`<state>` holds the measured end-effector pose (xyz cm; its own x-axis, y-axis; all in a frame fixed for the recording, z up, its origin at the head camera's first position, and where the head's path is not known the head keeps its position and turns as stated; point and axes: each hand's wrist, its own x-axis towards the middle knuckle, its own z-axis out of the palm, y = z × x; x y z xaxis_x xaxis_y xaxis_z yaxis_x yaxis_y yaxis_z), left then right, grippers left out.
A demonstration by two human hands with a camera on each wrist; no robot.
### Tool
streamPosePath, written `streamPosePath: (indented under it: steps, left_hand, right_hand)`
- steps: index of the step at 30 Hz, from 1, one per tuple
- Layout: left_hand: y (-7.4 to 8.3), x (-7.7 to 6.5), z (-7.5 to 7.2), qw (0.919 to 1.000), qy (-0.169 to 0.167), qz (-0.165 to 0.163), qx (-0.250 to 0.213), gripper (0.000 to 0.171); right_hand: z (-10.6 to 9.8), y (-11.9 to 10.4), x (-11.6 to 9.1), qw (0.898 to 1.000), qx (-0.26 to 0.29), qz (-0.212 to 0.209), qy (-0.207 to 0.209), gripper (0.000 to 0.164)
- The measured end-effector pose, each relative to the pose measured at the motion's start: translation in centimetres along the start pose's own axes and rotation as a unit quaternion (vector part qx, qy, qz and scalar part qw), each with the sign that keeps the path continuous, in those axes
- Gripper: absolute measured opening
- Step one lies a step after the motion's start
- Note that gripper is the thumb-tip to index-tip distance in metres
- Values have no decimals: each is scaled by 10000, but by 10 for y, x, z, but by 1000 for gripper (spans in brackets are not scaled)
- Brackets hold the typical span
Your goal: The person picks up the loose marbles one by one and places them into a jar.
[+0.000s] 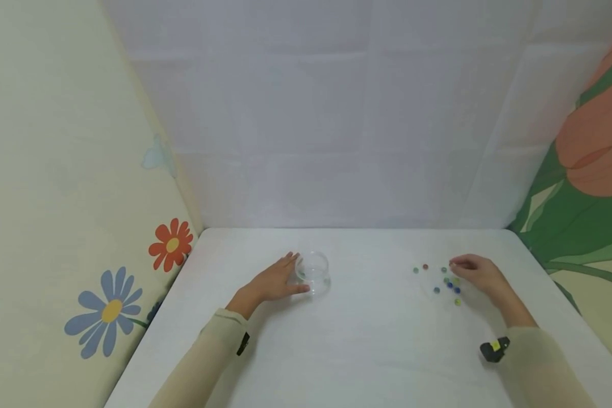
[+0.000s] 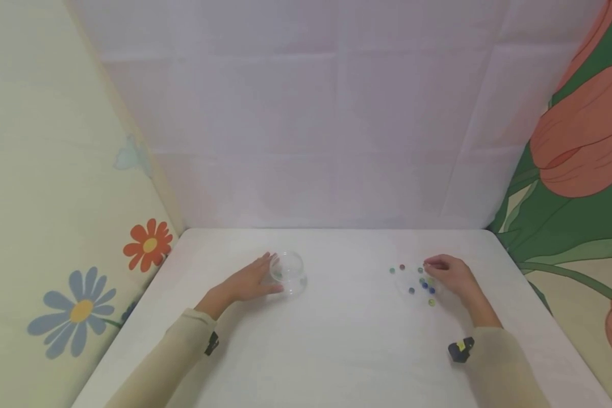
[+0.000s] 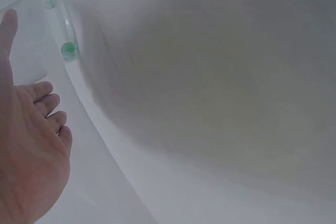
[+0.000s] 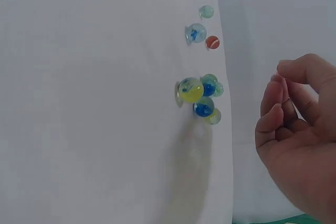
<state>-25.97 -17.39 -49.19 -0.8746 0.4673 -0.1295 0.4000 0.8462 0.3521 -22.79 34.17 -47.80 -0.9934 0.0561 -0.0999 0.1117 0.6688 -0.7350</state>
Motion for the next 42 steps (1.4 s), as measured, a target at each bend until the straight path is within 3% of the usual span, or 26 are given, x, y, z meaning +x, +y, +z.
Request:
streamPosePath:
  steps: [7,14,20,27,42]
  left_hand:
    - [0,0,0,10000,-5,-2,73,101]
    - [1,0,0,10000,-22,-27,68,102]
    - [1,0,-2,10000,-2,-1,96,101]
    - [1,1,-3,9999,-28,0,145,102]
    - [0,0,0,9999,8,-37,148,101]
  right_hand:
    - [8,-15,-4,9989,425,-180,-109,51]
    - [16,-30,-7,9969,746,7,-260,53]
    - [19,-37,-11,9955,859,-262,-306,54]
    - [24,-52,-16,9906,1275,-284,-404,51]
    - [43,-73,-15,9898,1349,-318,-329,46]
